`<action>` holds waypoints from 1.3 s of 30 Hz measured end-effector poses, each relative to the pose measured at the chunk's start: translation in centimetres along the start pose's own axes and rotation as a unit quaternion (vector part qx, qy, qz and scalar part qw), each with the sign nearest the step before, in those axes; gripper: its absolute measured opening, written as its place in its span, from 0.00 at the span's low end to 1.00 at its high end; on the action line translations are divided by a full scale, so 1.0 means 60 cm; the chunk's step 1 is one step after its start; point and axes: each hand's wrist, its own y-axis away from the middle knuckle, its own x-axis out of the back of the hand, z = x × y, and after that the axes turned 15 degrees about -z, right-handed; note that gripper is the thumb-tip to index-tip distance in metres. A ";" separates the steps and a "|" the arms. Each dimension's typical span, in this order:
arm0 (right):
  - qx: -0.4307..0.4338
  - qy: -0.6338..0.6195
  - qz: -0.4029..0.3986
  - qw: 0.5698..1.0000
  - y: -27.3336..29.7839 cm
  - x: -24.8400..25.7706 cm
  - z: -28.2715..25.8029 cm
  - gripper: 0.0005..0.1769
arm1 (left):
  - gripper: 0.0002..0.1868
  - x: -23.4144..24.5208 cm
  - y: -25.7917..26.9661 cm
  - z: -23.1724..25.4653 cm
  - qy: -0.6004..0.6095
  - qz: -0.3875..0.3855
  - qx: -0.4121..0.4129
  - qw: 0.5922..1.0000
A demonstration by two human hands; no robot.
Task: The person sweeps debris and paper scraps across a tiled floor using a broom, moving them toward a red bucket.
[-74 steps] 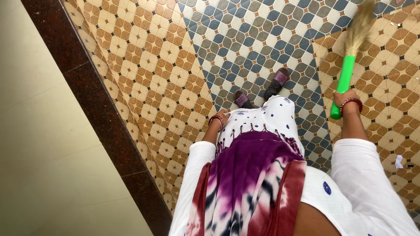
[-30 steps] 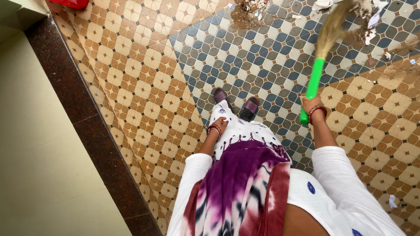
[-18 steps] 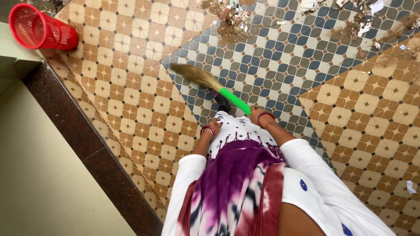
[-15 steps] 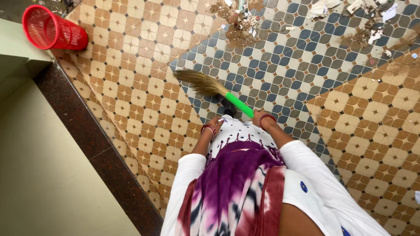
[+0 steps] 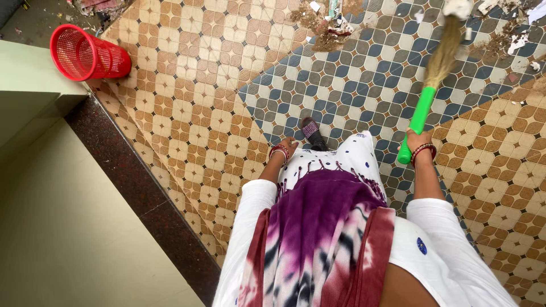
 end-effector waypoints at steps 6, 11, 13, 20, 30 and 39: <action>0.029 0.277 0.025 0.960 0.052 -0.066 -0.032 0.35 | 0.27 0.003 -0.012 0.015 0.038 -0.019 -0.001 0.999; 0.069 0.396 -0.109 0.909 0.033 -0.165 -0.094 0.35 | 0.27 0.000 -0.014 0.023 -0.021 -0.047 0.036 0.998; 0.066 0.430 -0.168 0.885 -0.013 -0.204 -0.128 0.32 | 0.27 0.014 -0.021 0.031 0.001 -0.044 0.046 0.998; 0.055 0.449 -0.215 0.865 -0.119 -0.208 -0.150 0.32 | 0.27 0.099 -0.027 0.084 0.005 -0.011 0.038 0.999; -0.072 0.170 -0.007 0.983 -0.083 0.033 -0.173 0.28 | 0.28 0.225 -0.165 0.283 -0.057 -0.049 -0.001 0.997; 0.042 0.019 0.111 0.993 -0.099 0.068 -0.257 0.20 | 0.28 0.237 -0.183 0.344 -0.122 -0.063 -0.051 0.989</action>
